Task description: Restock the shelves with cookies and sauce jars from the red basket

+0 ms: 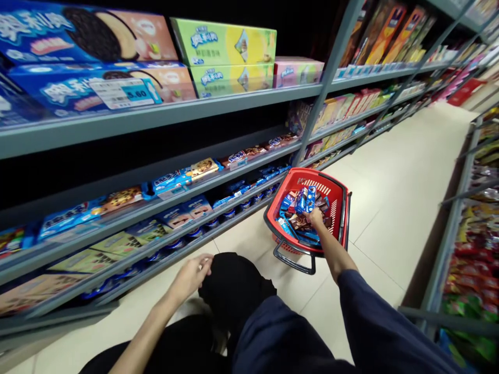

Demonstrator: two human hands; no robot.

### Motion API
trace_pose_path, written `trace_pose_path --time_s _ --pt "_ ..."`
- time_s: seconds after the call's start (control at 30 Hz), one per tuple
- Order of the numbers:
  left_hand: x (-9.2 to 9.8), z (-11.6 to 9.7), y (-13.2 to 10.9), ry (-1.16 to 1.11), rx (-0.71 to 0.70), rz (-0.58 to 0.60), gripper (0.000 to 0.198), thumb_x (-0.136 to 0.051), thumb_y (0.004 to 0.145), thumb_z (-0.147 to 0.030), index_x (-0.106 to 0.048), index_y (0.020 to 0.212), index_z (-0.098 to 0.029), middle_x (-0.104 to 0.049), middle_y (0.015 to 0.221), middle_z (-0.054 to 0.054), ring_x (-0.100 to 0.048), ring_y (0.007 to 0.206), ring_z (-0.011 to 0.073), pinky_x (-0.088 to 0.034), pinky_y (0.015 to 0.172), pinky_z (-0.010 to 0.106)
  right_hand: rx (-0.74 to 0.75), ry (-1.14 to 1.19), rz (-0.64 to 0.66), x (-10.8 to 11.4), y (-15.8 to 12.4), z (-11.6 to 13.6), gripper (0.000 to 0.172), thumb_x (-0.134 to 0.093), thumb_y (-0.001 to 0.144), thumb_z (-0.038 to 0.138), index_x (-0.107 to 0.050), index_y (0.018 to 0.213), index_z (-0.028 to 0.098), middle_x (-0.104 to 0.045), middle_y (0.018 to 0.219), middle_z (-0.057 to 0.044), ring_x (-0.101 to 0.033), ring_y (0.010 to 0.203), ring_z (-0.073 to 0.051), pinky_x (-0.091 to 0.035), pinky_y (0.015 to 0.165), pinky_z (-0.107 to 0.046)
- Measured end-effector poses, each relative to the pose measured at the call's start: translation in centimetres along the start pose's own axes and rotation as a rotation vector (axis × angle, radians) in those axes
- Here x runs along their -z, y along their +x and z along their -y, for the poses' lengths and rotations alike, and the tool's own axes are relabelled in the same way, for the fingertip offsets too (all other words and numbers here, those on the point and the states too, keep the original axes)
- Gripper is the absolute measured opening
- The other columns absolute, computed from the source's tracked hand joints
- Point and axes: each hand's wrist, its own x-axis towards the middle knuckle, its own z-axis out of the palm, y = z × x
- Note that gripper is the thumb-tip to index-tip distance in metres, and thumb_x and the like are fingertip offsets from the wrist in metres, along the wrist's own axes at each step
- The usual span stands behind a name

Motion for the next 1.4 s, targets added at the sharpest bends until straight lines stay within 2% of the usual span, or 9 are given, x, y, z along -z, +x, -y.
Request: trace_pose_path --time_s 0.17,0.37,0.47,0.6,0.77,0.9,1.0,1.1,1.4 --pt "-3.4 0.2 -0.6 0.059 -0.118 -0.014 0.045 -0.046 0.098 -0.049 -0.073 0.118 -0.019 -0.074 0.08 0.005 -0.072 0.065 0.0221 -0.057 0.066 0.032 0.057 0.311 -0.009 2.5 -4.5 1.4 0.05 -0.075 0.089 0.049 -0.072 0.109 0.004 -0.074 0.12 -0.025 -0.069 0.126 -0.034 -0.061 0.102 -0.041" --pt "-5.6 -9.1 0.9 0.22 -0.637 -0.187 0.066 -0.063 0.097 -0.038 -0.046 0.159 -0.023 -0.054 0.159 0.016 -0.057 0.145 0.0299 -0.051 0.119 0.046 0.165 1.07 0.393 1.1 -16.1 -0.9 0.052 -0.086 0.068 0.065 -0.073 0.089 0.019 -0.079 0.106 -0.009 -0.078 0.104 -0.028 -0.068 0.095 -0.04" --pt "-6.7 -11.9 2.6 0.447 -0.892 -0.212 0.096 -0.071 0.094 -0.048 -0.02 0.17 -0.017 -0.034 0.17 0.022 -0.036 0.158 0.0348 -0.042 0.126 0.053 0.157 1.06 0.523 -0.9 -21.8 -0.9 0.047 -0.091 0.066 0.058 -0.078 0.088 0.019 -0.081 0.101 -0.009 -0.08 0.097 -0.029 -0.069 0.091 -0.042" --pt "-7.2 -11.2 3.8 0.56 -0.989 -0.315 0.09 -0.063 0.096 -0.062 -0.029 0.166 -0.018 -0.042 0.166 0.021 -0.041 0.155 0.0377 -0.044 0.125 0.055 0.269 0.86 0.592 -1.8 -26.2 2.1 0.054 -0.092 0.062 0.062 -0.082 0.092 0.019 -0.082 0.097 -0.011 -0.08 0.097 -0.034 -0.069 0.087 -0.044" --pt "-2.8 -10.3 3.3 0.476 -1.018 -0.437 0.074 -0.064 0.1 -0.039 -0.032 0.164 -0.019 -0.046 0.163 0.024 -0.044 0.153 0.0393 -0.047 0.121 0.058 0.49 0.761 0.614 0.2 -28.4 5.9 0.055 -0.084 0.077 0.062 -0.083 0.112 0.021 -0.079 0.12 -0.012 -0.073 0.12 -0.037 -0.059 0.109 -0.053" --pt "3.2 -11.5 1.6 -0.025 -1.004 -0.48 0.07 -0.071 0.096 -0.027 -0.039 0.158 -0.029 -0.055 0.158 0.017 -0.056 0.145 0.0307 -0.05 0.12 0.048 0.746 0.651 0.723 2.7 -28.9 8.4 0.051 -0.068 0.095 0.058 -0.072 0.137 0.029 -0.071 0.141 -0.009 -0.069 0.128 -0.031 -0.054 0.115 -0.05" --pt "6.2 -11.9 0.1 -0.555 -0.742 -0.601 0.068 -0.083 0.087 -0.035 -0.05 0.146 -0.03 -0.058 0.155 0.013 -0.06 0.141 0.0302 -0.052 0.117 0.045 0.865 0.707 0.437 3.7 -28.3 10.4 0.052 -0.068 0.097 0.05 -0.063 0.147 0.034 -0.064 0.149 -0.007 -0.063 0.136 -0.027 -0.048 0.121 -0.047" --pt "7.6 -11.4 -0.6 -0.932 -0.627 -0.659 0.067 -0.086 0.083 -0.04 -0.057 0.142 -0.026 -0.066 0.144 0.012 -0.067 0.13 0.0281 -0.057 0.109 0.039 0.839 0.809 0.193 3.9 -27.4 12.3 0.055 -0.067 0.098 0.049 -0.059 0.15 0.033 -0.061 0.153 -0.007 -0.058 0.142 -0.026 -0.043 0.126 -0.047" --pt "8.5 -10.1 -0.8 -1.179 -0.501 -0.54 0.083 -0.091 0.071 -0.049 -0.053 0.141 -0.027 -0.071 0.132 0.01 -0.072 0.115 0.0243 -0.058 0.101 0.037 0.868 0.895 0.478 2.3 -27.7 14.7 0.058 -0.068 0.097 0.052 -0.06 0.149 0.028 -0.064 0.15 -0.007 -0.064 0.137 -0.027 -0.05 0.121 -0.045"
